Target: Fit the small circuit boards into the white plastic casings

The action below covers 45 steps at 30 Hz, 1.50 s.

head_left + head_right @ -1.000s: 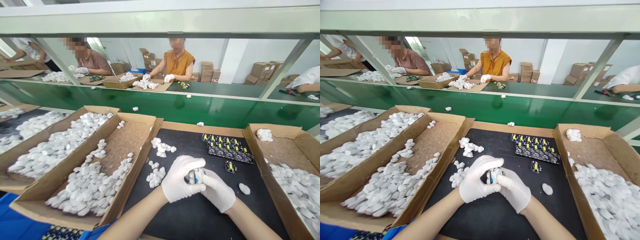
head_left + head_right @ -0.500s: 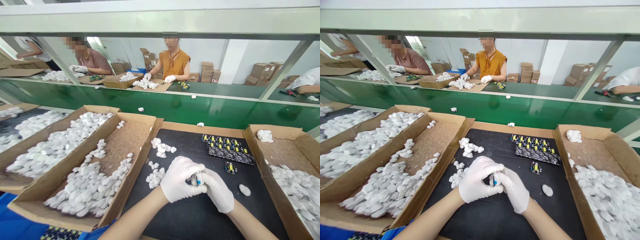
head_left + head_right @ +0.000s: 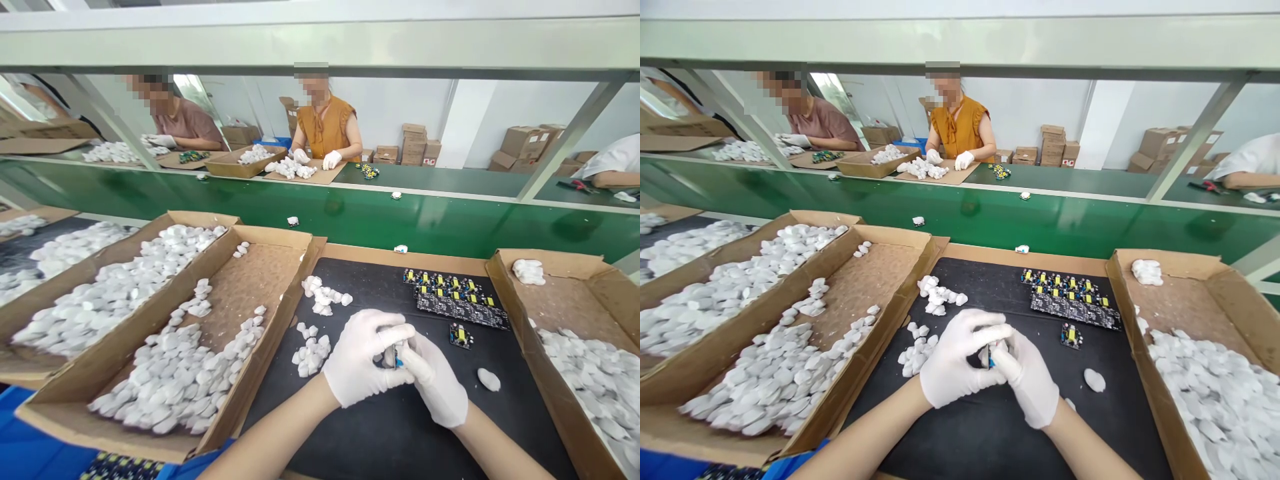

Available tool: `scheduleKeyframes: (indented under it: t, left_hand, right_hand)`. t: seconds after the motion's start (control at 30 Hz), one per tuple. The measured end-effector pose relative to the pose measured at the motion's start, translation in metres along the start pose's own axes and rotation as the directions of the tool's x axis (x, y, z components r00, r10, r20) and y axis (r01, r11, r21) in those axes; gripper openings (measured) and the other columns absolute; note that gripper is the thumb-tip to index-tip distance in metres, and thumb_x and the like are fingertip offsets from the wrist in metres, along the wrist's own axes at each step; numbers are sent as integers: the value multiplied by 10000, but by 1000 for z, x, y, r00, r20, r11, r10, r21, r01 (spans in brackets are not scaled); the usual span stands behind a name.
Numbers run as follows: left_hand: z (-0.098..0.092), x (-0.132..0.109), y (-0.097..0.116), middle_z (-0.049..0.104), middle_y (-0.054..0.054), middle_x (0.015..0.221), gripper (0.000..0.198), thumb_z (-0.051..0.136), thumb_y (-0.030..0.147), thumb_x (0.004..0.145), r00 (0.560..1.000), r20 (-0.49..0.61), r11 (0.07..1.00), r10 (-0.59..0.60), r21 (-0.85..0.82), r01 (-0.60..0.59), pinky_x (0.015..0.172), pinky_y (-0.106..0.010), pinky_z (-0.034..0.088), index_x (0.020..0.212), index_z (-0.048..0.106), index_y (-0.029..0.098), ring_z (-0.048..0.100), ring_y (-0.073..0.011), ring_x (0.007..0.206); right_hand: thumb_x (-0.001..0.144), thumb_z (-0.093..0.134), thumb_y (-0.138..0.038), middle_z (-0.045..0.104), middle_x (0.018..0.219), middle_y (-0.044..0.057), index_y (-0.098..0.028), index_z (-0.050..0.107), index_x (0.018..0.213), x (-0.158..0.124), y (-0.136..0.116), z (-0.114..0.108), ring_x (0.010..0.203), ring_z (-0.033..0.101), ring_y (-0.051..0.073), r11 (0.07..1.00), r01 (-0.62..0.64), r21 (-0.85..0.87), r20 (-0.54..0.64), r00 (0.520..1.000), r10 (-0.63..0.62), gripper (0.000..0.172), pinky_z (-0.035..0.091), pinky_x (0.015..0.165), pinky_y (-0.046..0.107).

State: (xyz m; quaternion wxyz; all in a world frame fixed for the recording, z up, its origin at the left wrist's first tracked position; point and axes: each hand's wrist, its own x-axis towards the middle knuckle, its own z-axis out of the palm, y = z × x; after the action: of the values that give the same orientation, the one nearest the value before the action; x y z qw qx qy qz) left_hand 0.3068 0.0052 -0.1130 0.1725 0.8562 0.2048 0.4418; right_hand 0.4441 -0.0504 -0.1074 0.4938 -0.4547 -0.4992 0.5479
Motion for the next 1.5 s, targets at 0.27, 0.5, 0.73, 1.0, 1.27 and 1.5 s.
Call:
scheduleKeyframes:
  t: [0.27, 0.5, 0.73, 1.0, 1.27, 1.5]
  left_hand:
    - [-3, -1, -8, 633, -94, 1164, 625, 602, 649, 737, 993, 76, 961, 91, -267, -67, 921, -416, 461, 1245, 548, 288, 586, -262, 1074]
    - [-5, 6, -1, 698, -71, 1023, 528, 567, 603, 792, 989, 123, 894, 82, -448, -18, 856, -363, 491, 1198, 566, 266, 641, -235, 978]
    - [-6, -1, -1, 653, -105, 1107, 512, 529, 558, 851, 976, 220, 884, 0, -456, 103, 901, -400, 483, 1255, 535, 245, 607, -260, 1054]
    - [3, -5, -3, 665, -74, 1064, 691, 701, 301, 742, 997, 72, 975, 22, -224, -5, 847, -397, 501, 1353, 380, 273, 637, -237, 968]
    - [-5, 5, -1, 708, -64, 965, 483, 449, 476, 904, 977, 30, 893, 210, -412, -180, 851, -398, 519, 1341, 431, 271, 624, -233, 1052]
    - [-2, 0, -7, 677, -113, 1114, 598, 651, 494, 774, 988, 90, 990, 127, -79, -120, 875, -420, 502, 1272, 457, 227, 630, -261, 1057]
  right_hand:
    - [782, 620, -475, 478, 735, 10, -180, 546, 686, -5, 3, -6, 720, 440, 157, 915, -147, 375, 234, 970, 61, 319, 368, 661, 294]
    - [762, 651, -518, 451, 708, -5, -161, 587, 718, -7, -1, -5, 696, 403, 147, 953, -78, 294, 211, 977, 14, 365, 338, 672, 298]
    - [780, 654, -483, 483, 680, 1, -165, 546, 638, -8, 3, -1, 682, 426, 146, 918, -103, 384, 146, 988, 50, 365, 339, 653, 292]
    - [803, 609, -515, 482, 658, -8, -172, 545, 605, -2, 8, 1, 658, 416, 140, 890, -103, 445, 56, 995, 87, 401, 346, 651, 284]
    - [703, 670, -548, 491, 648, 3, -176, 578, 625, -4, 8, -5, 652, 446, 155, 840, -215, 498, 238, 965, 106, 391, 362, 615, 289]
    - [772, 680, -448, 442, 642, -22, -172, 544, 636, -1, 5, -5, 643, 377, 125, 875, -144, 463, 167, 983, 73, 336, 311, 616, 266]
